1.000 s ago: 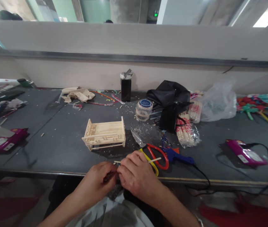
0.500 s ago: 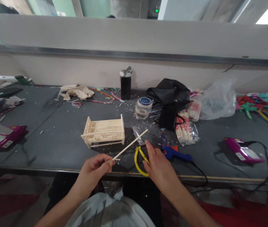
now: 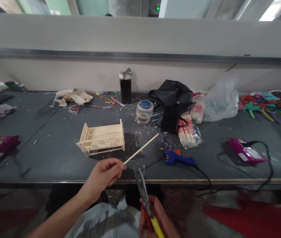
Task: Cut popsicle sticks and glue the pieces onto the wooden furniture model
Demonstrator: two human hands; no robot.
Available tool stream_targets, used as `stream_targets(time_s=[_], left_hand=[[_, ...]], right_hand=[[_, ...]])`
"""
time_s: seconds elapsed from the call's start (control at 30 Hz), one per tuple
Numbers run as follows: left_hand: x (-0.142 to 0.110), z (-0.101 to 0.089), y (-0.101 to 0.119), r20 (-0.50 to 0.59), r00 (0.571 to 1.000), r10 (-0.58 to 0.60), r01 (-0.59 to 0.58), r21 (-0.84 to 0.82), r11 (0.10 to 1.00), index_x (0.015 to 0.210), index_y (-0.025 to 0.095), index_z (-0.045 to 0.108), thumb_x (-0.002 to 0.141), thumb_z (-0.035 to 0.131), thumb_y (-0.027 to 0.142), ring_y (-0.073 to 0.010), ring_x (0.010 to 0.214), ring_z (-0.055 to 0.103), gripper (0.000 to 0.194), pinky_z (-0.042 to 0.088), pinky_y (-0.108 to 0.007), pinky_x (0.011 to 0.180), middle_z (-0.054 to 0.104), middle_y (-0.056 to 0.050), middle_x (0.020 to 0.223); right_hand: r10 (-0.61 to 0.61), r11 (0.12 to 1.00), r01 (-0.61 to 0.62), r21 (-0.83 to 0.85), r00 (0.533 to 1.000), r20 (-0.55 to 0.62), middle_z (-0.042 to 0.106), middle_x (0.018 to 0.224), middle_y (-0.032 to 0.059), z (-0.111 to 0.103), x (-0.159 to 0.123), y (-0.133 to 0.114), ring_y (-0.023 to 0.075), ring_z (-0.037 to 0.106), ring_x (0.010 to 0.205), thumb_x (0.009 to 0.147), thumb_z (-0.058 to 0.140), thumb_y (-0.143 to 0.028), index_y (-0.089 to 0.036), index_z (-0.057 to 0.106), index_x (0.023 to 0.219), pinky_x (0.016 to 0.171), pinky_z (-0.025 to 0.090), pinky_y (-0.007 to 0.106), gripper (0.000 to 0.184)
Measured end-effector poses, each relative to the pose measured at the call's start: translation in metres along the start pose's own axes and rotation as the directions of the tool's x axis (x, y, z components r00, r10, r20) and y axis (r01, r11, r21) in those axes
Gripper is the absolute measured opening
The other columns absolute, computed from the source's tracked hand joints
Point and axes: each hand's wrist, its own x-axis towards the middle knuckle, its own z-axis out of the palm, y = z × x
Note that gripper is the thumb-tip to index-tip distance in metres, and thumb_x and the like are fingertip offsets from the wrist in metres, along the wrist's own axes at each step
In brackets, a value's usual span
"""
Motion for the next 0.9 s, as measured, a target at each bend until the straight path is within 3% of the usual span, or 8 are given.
stream_targets(time_s=[0.17,0.3,0.5,0.73,0.9], left_hand=[[-0.001,0.005,-0.001,0.037,0.999,-0.018,0.015,0.103,0.995,0.072,0.014,0.063,0.076,0.055,0.035,-0.0059,0.042,0.029,0.023,0.020,-0.020,0.041,0.045,0.006,0.050],[-0.002,0.006,-0.008,0.062,0.997,0.040,-0.054,0.233,0.971,0.065,0.015,0.061,0.078,0.053,0.033,-0.0089,0.050,0.040,0.024,0.030,-0.021,0.048,0.048,0.004,0.053],[-0.001,0.002,-0.010,0.110,0.992,0.064,-0.106,0.436,0.894,0.058,0.017,0.054,0.081,0.049,0.033,-0.0104,0.051,0.043,0.029,0.031,-0.022,0.050,0.050,0.004,0.054],[-0.001,0.001,-0.003,0.150,0.985,0.085,-0.155,0.561,0.813,0.055,0.017,0.053,0.082,0.046,0.027,-0.0110,0.050,0.045,0.030,0.030,-0.022,0.050,0.051,0.003,0.051],[-0.002,0.002,0.000,0.176,0.978,0.111,-0.198,0.619,0.760,0.055,0.016,0.054,0.083,0.045,0.021,-0.0118,0.051,0.047,0.030,0.031,-0.023,0.051,0.053,0.002,0.052]], right_hand=[[-0.022,0.998,0.019,-0.068,0.999,-0.044,0.054,0.064,-0.0025,0.014,0.010,-0.004,0.0104,0.048,0.043,0.077,0.057,-0.063,-0.026,0.057,0.108,0.042,0.043,0.023,0.048],[-0.088,0.981,0.082,-0.178,0.996,-0.027,0.047,0.057,-0.0053,0.021,0.011,-0.017,0.0082,0.040,0.040,0.082,0.047,-0.065,-0.025,0.057,0.105,0.039,0.035,0.020,0.047],[-0.114,0.943,0.094,-0.321,0.992,-0.044,0.053,0.063,-0.0043,0.027,0.014,-0.031,0.0077,0.041,0.041,0.087,0.046,-0.050,-0.026,0.055,0.108,0.036,0.032,0.018,0.033],[-0.139,0.940,0.114,-0.321,0.989,-0.054,0.060,0.067,-0.0014,0.029,0.017,-0.029,0.0121,0.053,0.051,0.084,0.052,-0.048,-0.025,0.058,0.110,0.047,0.045,0.020,0.035],[-0.255,0.928,0.231,-0.294,0.966,-0.044,0.064,0.076,0.0024,0.032,0.024,-0.029,0.0186,0.062,0.072,0.083,0.054,-0.046,-0.024,0.060,0.105,0.065,0.051,0.025,0.032]])
